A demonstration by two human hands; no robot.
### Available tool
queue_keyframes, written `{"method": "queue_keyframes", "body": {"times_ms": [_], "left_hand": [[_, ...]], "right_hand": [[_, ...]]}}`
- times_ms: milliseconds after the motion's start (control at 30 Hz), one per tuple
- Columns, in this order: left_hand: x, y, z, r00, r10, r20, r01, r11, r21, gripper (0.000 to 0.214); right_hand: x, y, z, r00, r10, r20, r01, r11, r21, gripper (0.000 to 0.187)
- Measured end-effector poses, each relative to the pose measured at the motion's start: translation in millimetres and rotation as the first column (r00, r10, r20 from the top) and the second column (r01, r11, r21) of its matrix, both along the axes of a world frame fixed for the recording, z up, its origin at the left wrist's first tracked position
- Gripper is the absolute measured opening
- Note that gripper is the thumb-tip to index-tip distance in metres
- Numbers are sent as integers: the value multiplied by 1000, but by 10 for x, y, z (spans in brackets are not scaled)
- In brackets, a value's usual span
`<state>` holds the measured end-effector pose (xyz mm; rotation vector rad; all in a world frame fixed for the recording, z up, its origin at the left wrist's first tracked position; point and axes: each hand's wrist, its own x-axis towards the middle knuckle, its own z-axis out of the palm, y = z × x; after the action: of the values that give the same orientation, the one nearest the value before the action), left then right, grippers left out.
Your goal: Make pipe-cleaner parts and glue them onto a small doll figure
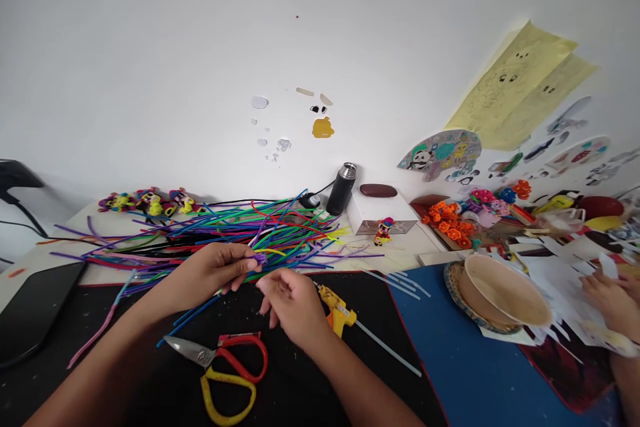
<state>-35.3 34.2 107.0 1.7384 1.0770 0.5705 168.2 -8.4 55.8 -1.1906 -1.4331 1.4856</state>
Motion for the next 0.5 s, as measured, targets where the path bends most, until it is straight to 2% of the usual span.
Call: {"method": "queue_keyframes", "body": {"times_ms": [133, 233, 367, 500], "left_hand": [[81, -21, -11, 984, -88, -156, 96, 994, 46, 34], [109, -19, -17, 963, -127, -236, 139, 990, 35, 28], [123, -2, -62, 946, -132, -296, 149, 988, 37, 29], [146, -1, -86, 952, -108, -287, 139, 986, 92, 26]], "right_hand": [[45, 109, -64, 997, -52, -61, 54, 998, 24, 48], [51, 124, -130, 999, -46, -29, 48, 998, 51, 48], [60, 133, -205, 996, -56, 63, 50, 994, 94, 47], [80, 164, -226, 995, -104, -1, 104, 994, 35, 49]]}}
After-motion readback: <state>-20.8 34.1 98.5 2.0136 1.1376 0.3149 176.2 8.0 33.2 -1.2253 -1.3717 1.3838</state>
